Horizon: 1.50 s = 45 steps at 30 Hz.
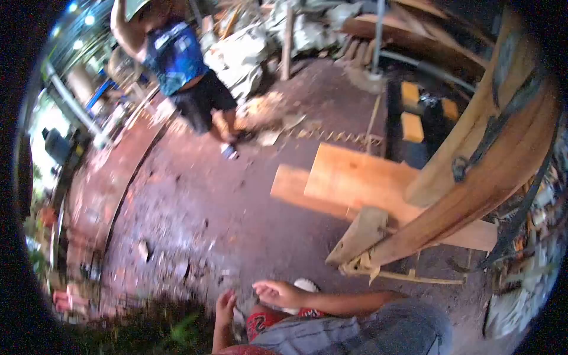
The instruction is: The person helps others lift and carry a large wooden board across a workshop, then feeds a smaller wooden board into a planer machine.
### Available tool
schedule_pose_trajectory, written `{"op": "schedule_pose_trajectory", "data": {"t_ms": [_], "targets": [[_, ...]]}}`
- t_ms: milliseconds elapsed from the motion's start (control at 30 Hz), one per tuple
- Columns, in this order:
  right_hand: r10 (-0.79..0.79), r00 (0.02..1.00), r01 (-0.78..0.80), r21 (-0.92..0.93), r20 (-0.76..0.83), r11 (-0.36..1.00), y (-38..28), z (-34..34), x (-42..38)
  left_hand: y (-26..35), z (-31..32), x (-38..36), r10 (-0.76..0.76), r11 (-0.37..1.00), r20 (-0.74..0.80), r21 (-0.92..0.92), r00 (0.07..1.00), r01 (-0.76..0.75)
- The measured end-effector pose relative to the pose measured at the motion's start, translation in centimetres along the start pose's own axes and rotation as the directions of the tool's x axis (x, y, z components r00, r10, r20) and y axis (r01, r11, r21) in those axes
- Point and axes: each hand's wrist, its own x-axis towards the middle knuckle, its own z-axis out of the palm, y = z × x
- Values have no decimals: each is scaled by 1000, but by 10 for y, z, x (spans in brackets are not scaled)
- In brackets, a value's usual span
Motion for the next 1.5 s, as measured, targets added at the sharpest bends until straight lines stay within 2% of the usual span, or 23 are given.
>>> {"op": "schedule_pose_trajectory", "data": {"t_ms": [67,167,233,367,433,500,567,633,700,767,833,900,967,1033,1100,1167,1233,1300,1333,1367,1433,1467,1500], "targets": [[42,991,-45,-22,-124,999,-3,-22,21,-8,-17,50,-11,999,10,-52,1000,12],[44,948,-80,-103,-316,992,-30,-57,58,-5,-44,152,147,983,219,-137,965,-119],[-27,868,-93,-215,-495,972,-47,-74,88,43,-51,213,71,997,282,11,957,-77],[-292,641,-155,-492,-710,857,-78,-100,151,132,-67,386,257,962,340,-4,904,-272],[-282,520,-136,-405,-806,904,-106,-104,183,205,-52,453,347,934,439,-85,828,-347],[-326,501,-209,-478,-801,853,-142,-110,205,289,-17,490,448,875,526,-93,723,-474],[-511,435,-214,-636,-742,741,-173,-131,213,373,33,505,524,822,607,-177,597,-541],[-667,317,-247,-737,-675,629,-203,-156,209,443,89,517,603,725,682,-253,413,-640],[-669,143,-156,-684,-729,712,-251,-167,211,511,144,509,607,703,738,-323,296,-634],[-725,112,-343,-711,-680,614,-304,-182,205,562,197,508,697,511,710,-394,100,-764],[-872,99,-367,-832,-480,417,-342,-214,201,605,243,505,604,648,796,-459,43,-608],[-874,25,-466,-779,-485,419,-377,-243,193,648,284,500,648,561,761,-515,-43,-648],[-950,10,-486,-832,-311,267,-428,-262,196,692,327,501,671,534,733,-586,-117,-609],[-984,30,-637,-762,-176,117,-480,-278,192,743,377,508,732,402,637,-690,-242,-602],[-997,70,-776,-630,-42,-28,-533,-286,189,798,418,497,743,466,629,-732,-229,-498],[-989,119,-881,-449,93,-148,-581,-294,180,849,463,491,779,416,567,-787,-269,-456],[-961,232,-941,-214,151,-260,-633,-303,165,896,512,480,835,318,465,-844,-294,-432],[-960,168,-959,-188,225,-212,-670,-296,198,947,563,471,855,250,393,-885,-339,-393],[-958,174,-966,-151,228,-211,-693,-296,203,971,586,466,868,251,377,-896,-324,-367],[-934,236,-970,-1,269,-245,-717,-298,203,996,607,461,879,251,362,-905,-311,-344],[-889,339,-924,287,307,-254,-737,-314,204,1044,646,457,892,137,256,-939,-373,-316],[-913,253,-950,261,320,-171,-752,-320,216,1063,663,454,920,132,226,-948,-320,-289],[-904,270,-938,301,331,-170,-771,-327,216,1086,684,452,933,143,210,-961,-291,-237]]}}
